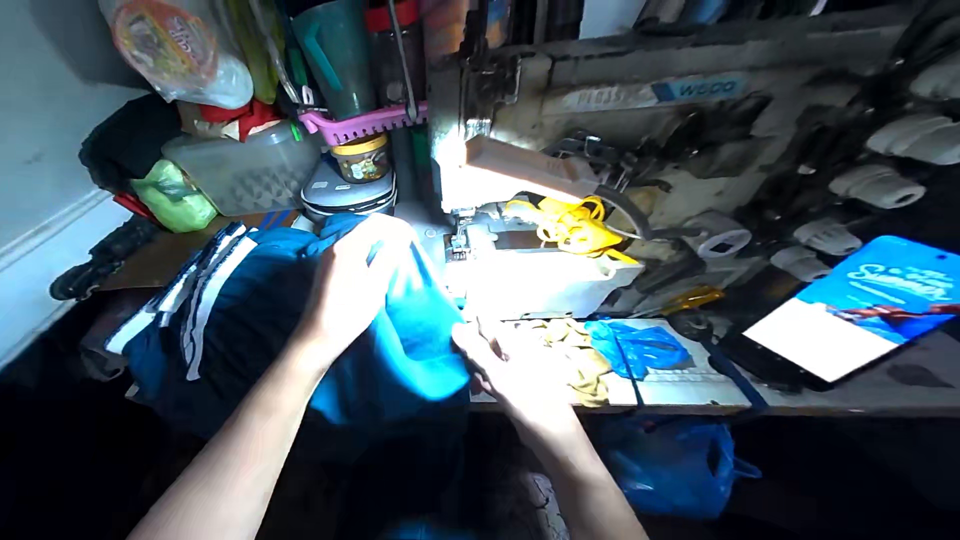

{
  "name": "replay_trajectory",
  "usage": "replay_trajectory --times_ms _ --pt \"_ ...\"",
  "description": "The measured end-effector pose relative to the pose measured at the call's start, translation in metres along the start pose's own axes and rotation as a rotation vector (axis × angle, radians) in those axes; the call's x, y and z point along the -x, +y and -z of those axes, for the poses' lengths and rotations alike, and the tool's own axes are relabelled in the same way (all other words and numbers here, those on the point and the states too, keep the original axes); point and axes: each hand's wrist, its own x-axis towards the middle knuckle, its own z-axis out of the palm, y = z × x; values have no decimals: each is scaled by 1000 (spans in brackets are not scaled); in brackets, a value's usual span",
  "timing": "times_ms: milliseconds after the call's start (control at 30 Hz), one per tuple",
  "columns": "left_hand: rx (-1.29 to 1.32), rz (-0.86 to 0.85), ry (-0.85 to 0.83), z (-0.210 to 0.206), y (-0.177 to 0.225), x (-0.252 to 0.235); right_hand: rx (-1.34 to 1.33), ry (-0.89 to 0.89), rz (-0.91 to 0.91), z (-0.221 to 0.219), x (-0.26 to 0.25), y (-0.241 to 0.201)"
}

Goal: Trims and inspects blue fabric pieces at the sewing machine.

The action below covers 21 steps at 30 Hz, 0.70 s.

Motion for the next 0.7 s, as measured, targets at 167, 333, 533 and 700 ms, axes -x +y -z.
replay_trajectory --times_ms 167,333,533,700 --pt "-208 114 -373 -59 -36 -56 -600 5 -463 8 -29 20" --pt "-338 287 -450 -93 -40 -93 -736 36 -504 1 -41 14" --pt "-288 133 -405 -90 -50 -90 372 -228 -181 -23 -25 29" --pt "-218 -132 -194 -52 -50 -62 328 -461 -79 -8 -14 28"
